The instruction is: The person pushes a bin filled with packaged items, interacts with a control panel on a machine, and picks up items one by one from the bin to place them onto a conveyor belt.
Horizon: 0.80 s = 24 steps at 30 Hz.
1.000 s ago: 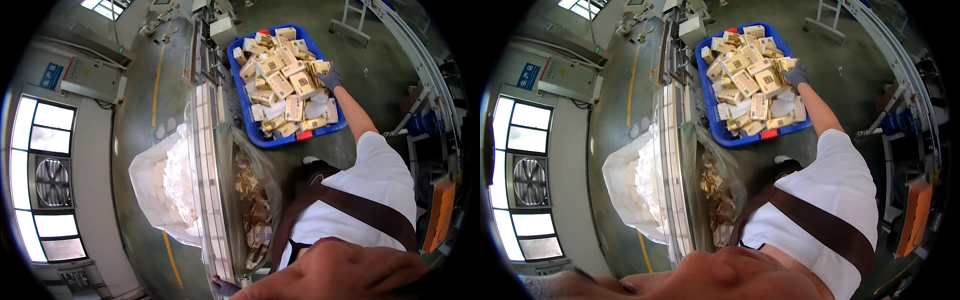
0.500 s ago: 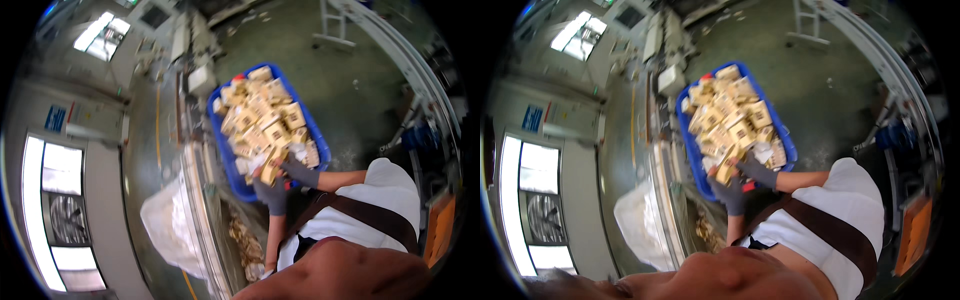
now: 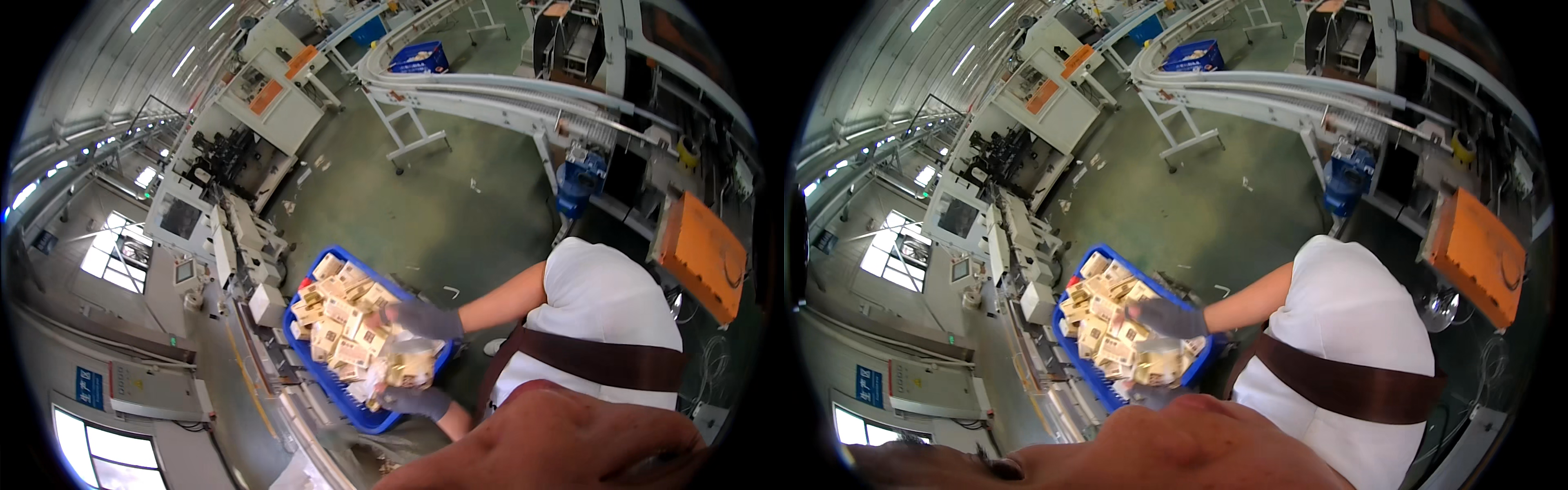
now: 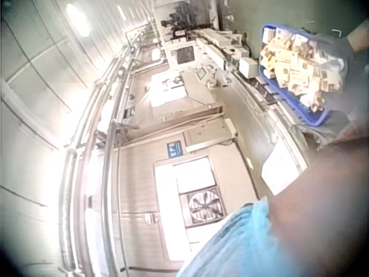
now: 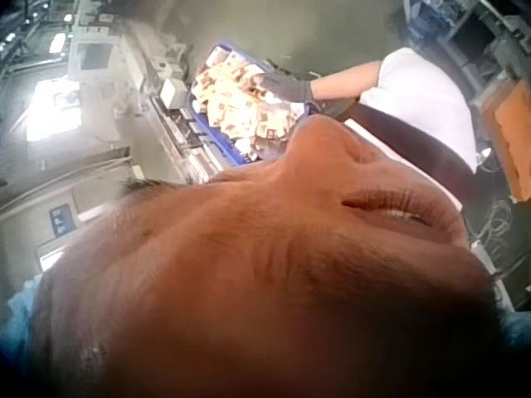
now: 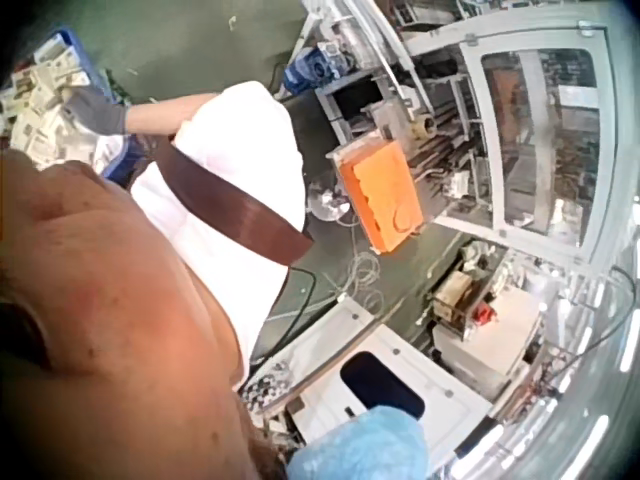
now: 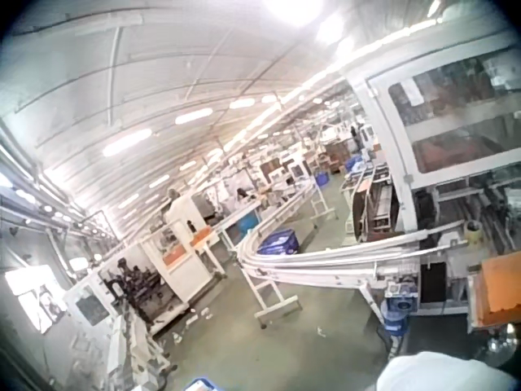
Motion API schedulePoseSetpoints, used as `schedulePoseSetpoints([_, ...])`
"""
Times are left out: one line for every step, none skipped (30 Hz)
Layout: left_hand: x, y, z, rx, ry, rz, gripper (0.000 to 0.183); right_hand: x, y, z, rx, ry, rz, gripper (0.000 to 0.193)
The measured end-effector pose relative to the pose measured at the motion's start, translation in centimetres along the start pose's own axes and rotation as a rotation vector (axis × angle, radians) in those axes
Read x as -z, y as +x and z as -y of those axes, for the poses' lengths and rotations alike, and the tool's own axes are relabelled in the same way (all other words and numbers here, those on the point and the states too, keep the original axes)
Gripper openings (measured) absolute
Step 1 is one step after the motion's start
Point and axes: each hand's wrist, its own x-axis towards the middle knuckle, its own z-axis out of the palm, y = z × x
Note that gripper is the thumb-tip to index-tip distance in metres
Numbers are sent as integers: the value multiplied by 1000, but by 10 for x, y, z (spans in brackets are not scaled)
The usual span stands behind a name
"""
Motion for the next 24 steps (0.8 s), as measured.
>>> schedulePoseSetpoints([-12, 0, -30, 42, -115, 37, 40, 14, 3, -3, -4, 51, 17, 58])
schedulePoseSetpoints([-27, -1, -68, 82, -230, 69, 39, 29, 8, -4, -6, 169, 79, 50])
schedulePoseSetpoints([-40, -6, -72, 39, -272, 17, 37, 40, 13, -2, -11, 290, 157, 47])
schedulePoseSetpoints([-55, -13, -73, 2, -310, -24, 35, 48, 14, -4, -42, 540, 310, 58])
schedulePoseSetpoints([-67, -18, -43, -205, -91, 70, 33, 53, 4, -8, -192, 711, 516, 55])
schedulePoseSetpoints([-90, -35, -17, -382, 121, 217, 32, 73, -5, -24, -356, 870, 662, 52])
schedulePoseSetpoints([-104, -51, -27, -614, 262, 391, 32, 87, -2, -12, -401, 925, 540, 46])
schedulePoseSetpoints([-127, -68, -41, -846, 397, 566, 33, 105, 10, 1, -432, 970, 417, 41])
schedulePoseSetpoints([-147, -83, -40, -809, 405, 636, 38, 120, 23, -21, -344, 874, 325, 38])
schedulePoseSetpoints([-167, -96, -37, -766, 416, 703, 44, 136, 33, -46, -259, 777, 237, 35])
schedulePoseSetpoints([-189, -104, -35, -792, 451, 739, 48, 153, 44, -53, -284, 666, 164, 34])
schedulePoseSetpoints([-216, -112, -33, -812, 479, 786, 52, 174, 56, -63, -311, 549, 78, 33])
schedulePoseSetpoints([-246, -119, -38, -851, 524, 836, 58, 194, 75, -80, -211, 445, 13, 33])
schedulePoseSetpoints([-280, -129, -33, -866, 514, 830, 58, 217, 96, -102, -113, 327, -67, 33])
schedulePoseSetpoints([-315, -139, -25, -854, 500, 911, 63, 239, 113, -121, -98, 329, -74, 33])
schedulePoseSetpoints([-350, -151, -21, -839, 489, 978, 68, 261, 134, -134, -73, 350, -197, 33])
schedulePoseSetpoints([-384, -161, -17, -852, 483, 963, 68, 280, 158, -147, -48, 372, -318, 33])
schedulePoseSetpoints([-414, -173, -13, -572, 400, 1092, 73, 301, 180, -151, -38, 373, -310, 33])
schedulePoseSetpoints([-445, -184, -9, -288, 311, 1202, 79, 322, 202, -152, -23, 458, -390, 32])
schedulePoseSetpoints([-476, -194, -1, -295, 309, 1187, 79, 339, 226, -155, -9, 545, -467, 32])
schedulePoseSetpoints([-506, -205, 9, -255, 216, 1132, 81, 355, 248, -161, 14, 519, -518, 28])
schedulePoseSetpoints([-535, -210, 18, -216, 126, 1070, 84, 366, 269, -158, 19, 524, -507, 28])
schedulePoseSetpoints([-563, -212, 29, -244, 122, 959, 80, 377, 289, -152, 27, 267, -522, 26])
schedulePoseSetpoints([-589, -207, 38, -239, 123, 931, 80, 383, 310, -147, 42, 13, -529, 23])
